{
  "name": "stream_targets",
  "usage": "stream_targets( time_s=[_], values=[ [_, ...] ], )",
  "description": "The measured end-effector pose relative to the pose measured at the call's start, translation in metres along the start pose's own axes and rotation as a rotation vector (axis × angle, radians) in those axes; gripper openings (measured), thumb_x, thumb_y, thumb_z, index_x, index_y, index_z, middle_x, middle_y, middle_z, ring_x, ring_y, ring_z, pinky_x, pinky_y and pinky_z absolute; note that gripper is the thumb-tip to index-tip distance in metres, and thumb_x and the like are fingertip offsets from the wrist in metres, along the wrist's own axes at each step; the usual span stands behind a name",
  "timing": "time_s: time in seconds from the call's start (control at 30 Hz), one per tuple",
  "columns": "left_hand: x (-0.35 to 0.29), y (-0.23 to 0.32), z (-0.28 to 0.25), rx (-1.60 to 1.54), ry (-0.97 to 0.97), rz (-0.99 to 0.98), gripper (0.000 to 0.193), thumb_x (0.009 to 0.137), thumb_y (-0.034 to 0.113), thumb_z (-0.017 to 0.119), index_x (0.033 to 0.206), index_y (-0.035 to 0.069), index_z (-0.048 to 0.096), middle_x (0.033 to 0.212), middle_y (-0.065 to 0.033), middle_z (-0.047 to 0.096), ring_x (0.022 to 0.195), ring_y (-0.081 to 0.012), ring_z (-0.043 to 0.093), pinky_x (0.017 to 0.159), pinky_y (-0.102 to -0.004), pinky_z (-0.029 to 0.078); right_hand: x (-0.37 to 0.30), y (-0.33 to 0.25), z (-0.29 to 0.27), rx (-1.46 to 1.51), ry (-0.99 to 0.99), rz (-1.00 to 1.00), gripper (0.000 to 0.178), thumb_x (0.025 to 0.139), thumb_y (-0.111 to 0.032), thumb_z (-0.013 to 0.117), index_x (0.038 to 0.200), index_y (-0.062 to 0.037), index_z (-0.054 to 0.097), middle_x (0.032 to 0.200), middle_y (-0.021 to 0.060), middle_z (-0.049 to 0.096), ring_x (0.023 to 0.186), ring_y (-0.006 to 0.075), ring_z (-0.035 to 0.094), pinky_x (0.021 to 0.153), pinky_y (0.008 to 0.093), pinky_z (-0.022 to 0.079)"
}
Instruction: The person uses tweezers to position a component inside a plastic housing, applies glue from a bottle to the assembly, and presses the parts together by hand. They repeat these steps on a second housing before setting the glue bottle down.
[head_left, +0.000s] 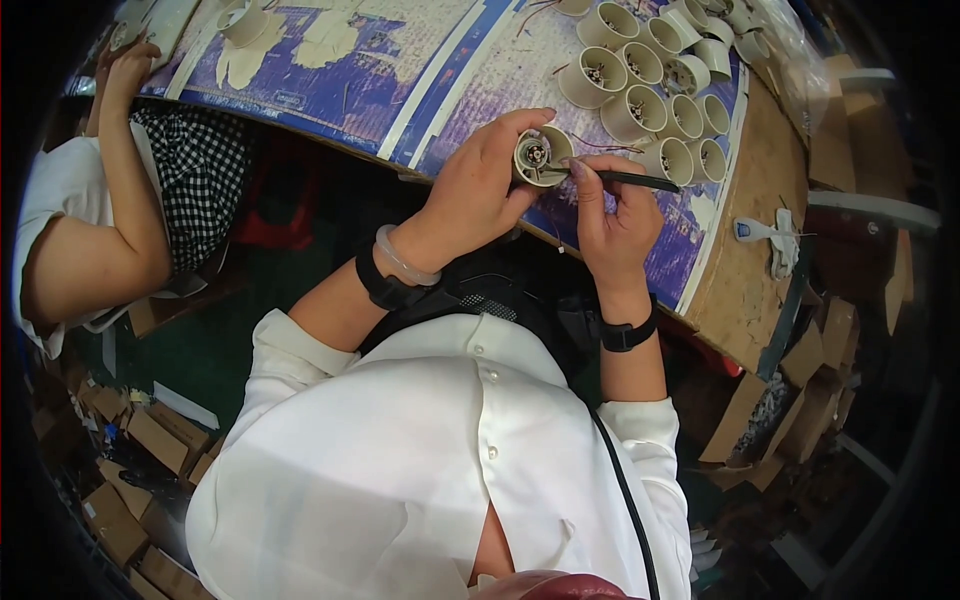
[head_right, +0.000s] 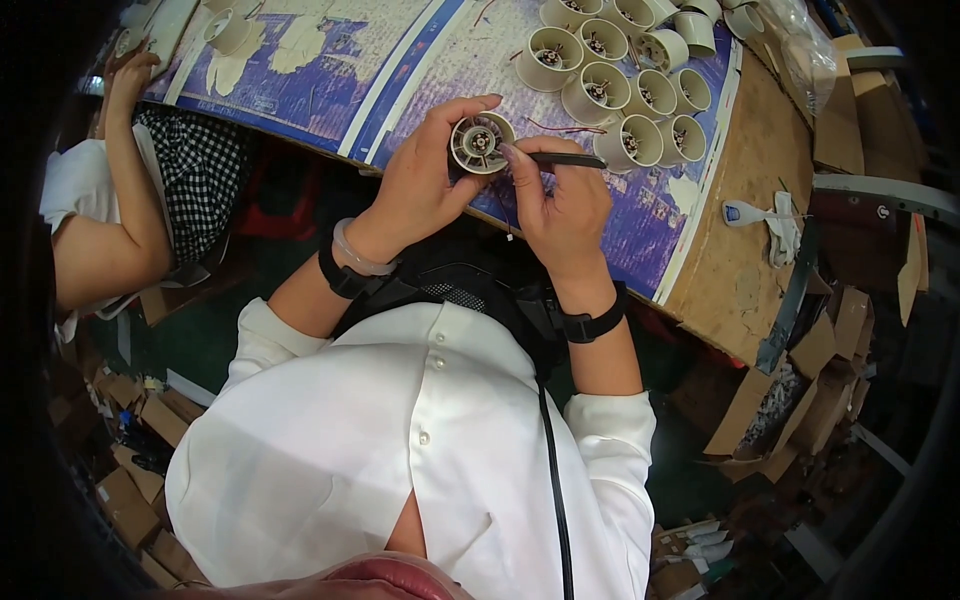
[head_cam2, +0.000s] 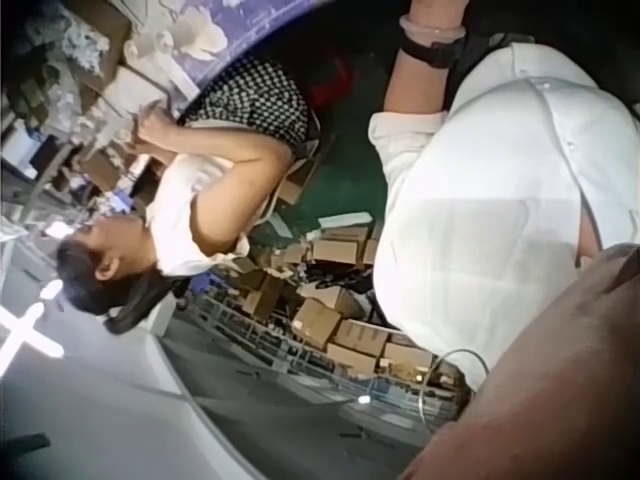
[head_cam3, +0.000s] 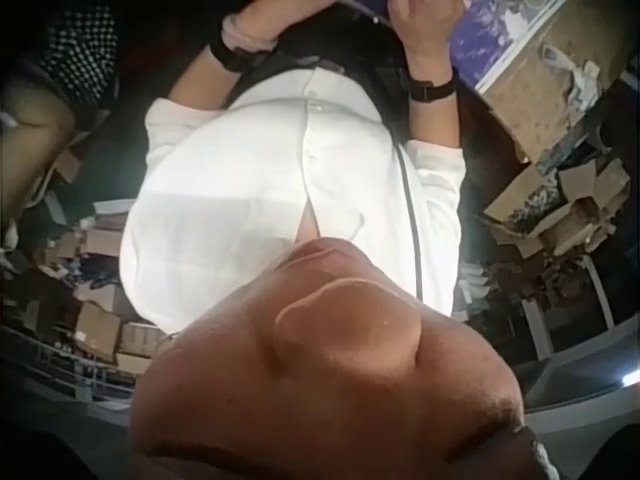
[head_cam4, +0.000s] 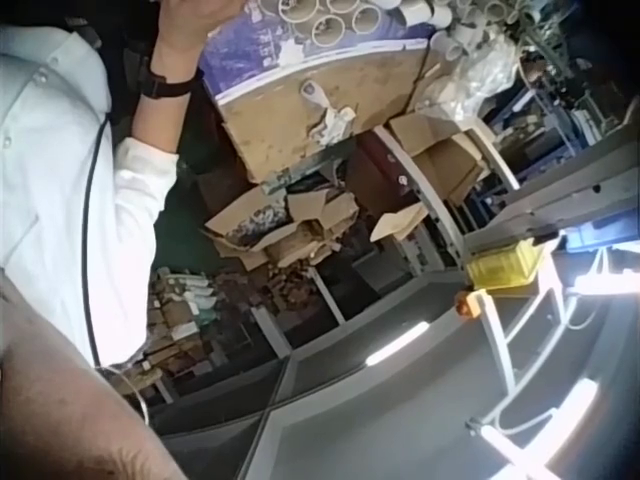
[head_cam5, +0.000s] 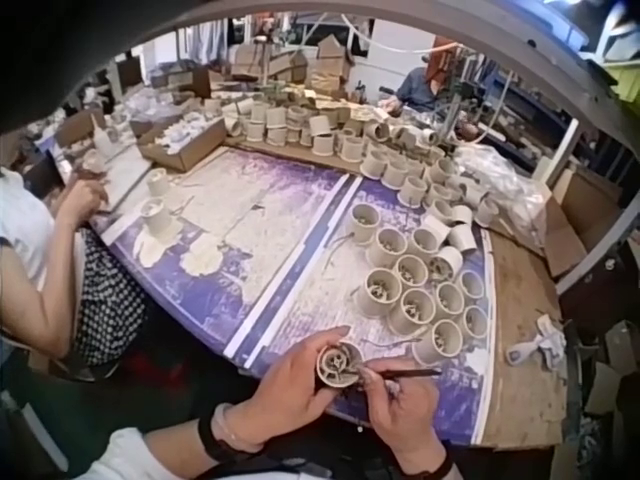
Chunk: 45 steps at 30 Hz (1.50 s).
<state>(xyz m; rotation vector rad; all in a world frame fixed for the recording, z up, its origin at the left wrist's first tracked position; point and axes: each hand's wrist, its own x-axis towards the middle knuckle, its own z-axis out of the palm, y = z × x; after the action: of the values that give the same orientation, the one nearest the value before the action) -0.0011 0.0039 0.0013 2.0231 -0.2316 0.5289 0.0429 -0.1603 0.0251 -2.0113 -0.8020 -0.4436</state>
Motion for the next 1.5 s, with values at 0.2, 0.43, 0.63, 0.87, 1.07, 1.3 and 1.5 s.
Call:
stream_targets(
  time_s=[0.2, 0.43, 0.63, 0.87, 1.07, 1.3, 1.5],
  values=[
    [0.001, 0.002, -0.001, -0.016, -0.007, -0.018, 0.060, 0.074, -0.001, 0.071, 0.126, 0.001, 0.042, 0.131, -0.0151, 0.055, 0.112, -0.0310, 0.060, 0.092, -0.0339, 0.049, 0.003, -0.001, 0.000, -0.059, 0.004, -0.099, 0.010, 0.088, -0.006, 0.070, 0.094, 0.0007, 0.065, 0.086, 0.0076, 0.067, 0.071, 0.0139, 0.064, 0.064, 0.0247, 0.051],
    [0.001, 0.001, -0.001, -0.025, -0.011, -0.021, 0.060, 0.074, -0.001, 0.071, 0.126, 0.001, 0.042, 0.131, -0.0158, 0.055, 0.113, -0.0318, 0.059, 0.093, -0.0345, 0.049, 0.004, -0.008, -0.002, -0.026, -0.012, -0.029, 0.009, 0.084, -0.006, 0.071, 0.090, -0.0010, 0.066, 0.085, 0.0084, 0.067, 0.071, 0.0204, 0.064, 0.064, 0.0293, 0.051],
    [-0.001, -0.001, 0.001, -0.002, 0.002, 0.001, 0.060, 0.074, -0.001, 0.071, 0.126, 0.001, 0.042, 0.130, -0.0157, 0.056, 0.112, -0.0318, 0.060, 0.093, -0.0345, 0.049, 0.003, -0.009, -0.004, -0.047, -0.029, -0.042, 0.009, 0.083, -0.006, 0.072, 0.089, -0.0015, 0.066, 0.085, 0.0084, 0.067, 0.070, 0.0229, 0.064, 0.063, 0.0313, 0.050],
    [0.003, 0.004, -0.003, -0.070, -0.038, -0.067, 0.057, 0.077, -0.001, 0.072, 0.125, 0.002, 0.042, 0.132, -0.0148, 0.055, 0.114, -0.0279, 0.059, 0.092, -0.0334, 0.049, 0.006, -0.017, -0.022, 0.312, 0.207, 0.092, 0.005, 0.089, -0.003, 0.065, 0.091, 0.0011, 0.064, 0.085, 0.0090, 0.066, 0.077, 0.0165, 0.063, 0.072, 0.0256, 0.049],
    [0.011, -0.002, -0.021, -0.733, 0.018, -0.301, 0.055, 0.082, 0.000, 0.069, 0.129, 0.003, 0.040, 0.137, -0.0163, 0.050, 0.121, -0.0280, 0.053, 0.099, -0.0345, 0.046, -0.005, -0.020, -0.108, -0.339, 0.037, -0.160, 0.010, 0.085, 0.002, 0.065, 0.095, 0.0002, 0.065, 0.091, 0.0116, 0.065, 0.080, 0.0218, 0.063, 0.073, 0.0302, 0.049],
    [0.022, 0.002, -0.023, -1.600, -0.117, -0.560, 0.048, 0.092, 0.003, 0.057, 0.135, -0.004, 0.036, 0.135, -0.0193, 0.049, 0.120, -0.0271, 0.053, 0.107, -0.0389, 0.044, -0.044, 0.017, -0.120, -0.680, -0.225, 0.075, 0.016, 0.083, 0.002, 0.066, 0.098, -0.0031, 0.067, 0.091, 0.0125, 0.065, 0.083, 0.0290, 0.064, 0.073, 0.0348, 0.050],
    [0.020, 0.004, -0.018, -1.844, -0.097, -0.689, 0.042, 0.097, 0.008, 0.048, 0.136, -0.005, 0.036, 0.137, -0.0237, 0.045, 0.126, -0.0335, 0.048, 0.109, -0.0453, 0.042, -0.022, -0.008, -0.086, -0.262, -0.023, 0.038, 0.017, 0.081, 0.001, 0.068, 0.098, -0.0023, 0.068, 0.093, 0.0126, 0.066, 0.084, 0.0289, 0.063, 0.073, 0.0335, 0.050]
  ],
)
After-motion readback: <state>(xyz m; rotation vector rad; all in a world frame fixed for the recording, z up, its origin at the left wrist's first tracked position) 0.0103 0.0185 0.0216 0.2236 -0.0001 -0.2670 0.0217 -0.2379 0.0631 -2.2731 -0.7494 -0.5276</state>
